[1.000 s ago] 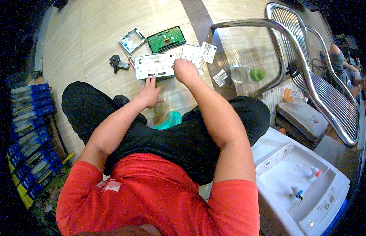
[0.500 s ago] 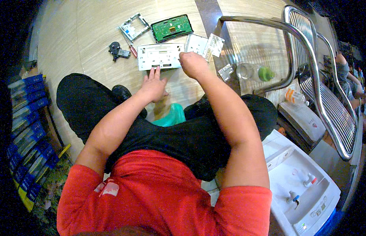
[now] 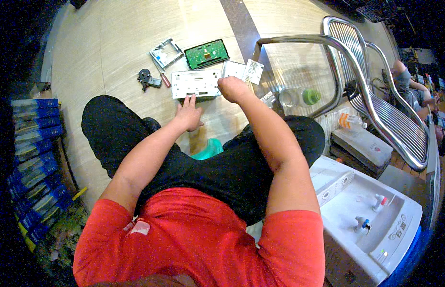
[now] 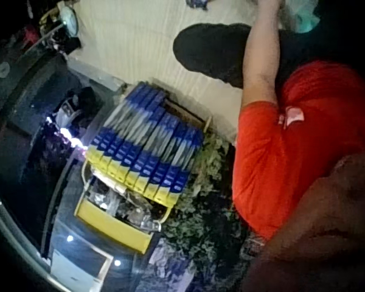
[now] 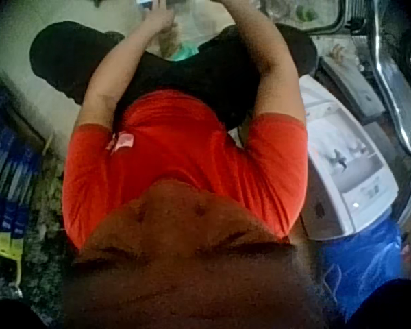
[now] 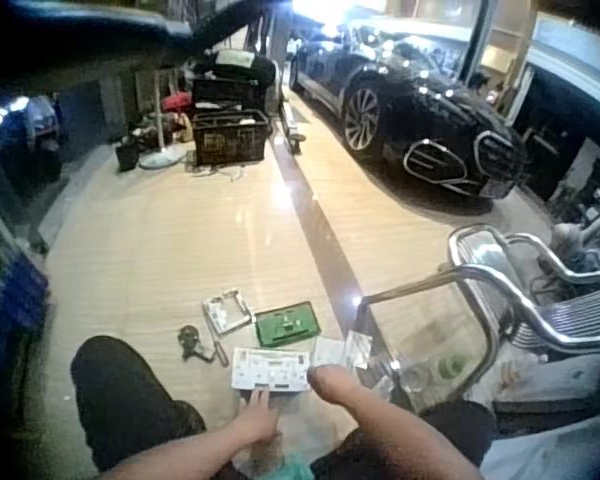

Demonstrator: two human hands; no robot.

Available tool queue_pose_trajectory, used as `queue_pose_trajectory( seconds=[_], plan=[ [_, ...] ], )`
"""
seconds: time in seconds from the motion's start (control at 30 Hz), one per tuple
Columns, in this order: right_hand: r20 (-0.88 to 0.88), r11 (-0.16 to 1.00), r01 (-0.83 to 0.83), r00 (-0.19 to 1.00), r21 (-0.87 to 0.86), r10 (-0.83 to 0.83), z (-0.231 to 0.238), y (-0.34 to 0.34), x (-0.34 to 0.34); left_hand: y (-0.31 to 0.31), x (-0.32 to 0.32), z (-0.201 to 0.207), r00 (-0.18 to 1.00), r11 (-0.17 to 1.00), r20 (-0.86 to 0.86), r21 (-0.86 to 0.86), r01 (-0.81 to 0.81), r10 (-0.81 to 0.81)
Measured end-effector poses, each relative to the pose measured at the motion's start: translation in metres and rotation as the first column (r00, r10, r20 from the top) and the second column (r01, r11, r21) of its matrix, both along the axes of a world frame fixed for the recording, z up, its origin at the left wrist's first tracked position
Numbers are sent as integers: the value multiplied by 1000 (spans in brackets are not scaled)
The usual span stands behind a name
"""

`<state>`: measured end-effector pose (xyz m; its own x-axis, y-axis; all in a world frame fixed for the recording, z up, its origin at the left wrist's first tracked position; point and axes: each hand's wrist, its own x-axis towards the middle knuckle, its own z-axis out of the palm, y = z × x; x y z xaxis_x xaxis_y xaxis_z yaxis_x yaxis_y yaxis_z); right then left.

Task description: The person disassembles a car stereo unit by removing a front panel and metal housing pieces by hand, then uses a screwdriver to remove small screws from an internal circuit board.

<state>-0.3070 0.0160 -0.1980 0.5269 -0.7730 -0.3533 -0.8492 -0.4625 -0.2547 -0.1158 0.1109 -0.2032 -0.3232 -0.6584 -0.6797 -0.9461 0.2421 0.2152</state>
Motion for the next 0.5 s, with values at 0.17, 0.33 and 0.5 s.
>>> queue_pose_trajectory(
  seconds=[0.17, 0.33, 0.5],
  plan=[
    [-73, 997, 77, 994, -15, -78, 8, 12, 18, 5, 3, -3, 1000, 1000, -8, 12, -10, 10],
    [-113, 997, 83, 990, -7, -83, 16, 11, 17, 5, 2, -3, 1000, 999, 7, 42, 12, -12],
    [-77, 999, -39, 996, -26, 37, 12, 9, 17, 3, 4, -3, 1000, 998, 10, 54, 12, -12]
  ],
)
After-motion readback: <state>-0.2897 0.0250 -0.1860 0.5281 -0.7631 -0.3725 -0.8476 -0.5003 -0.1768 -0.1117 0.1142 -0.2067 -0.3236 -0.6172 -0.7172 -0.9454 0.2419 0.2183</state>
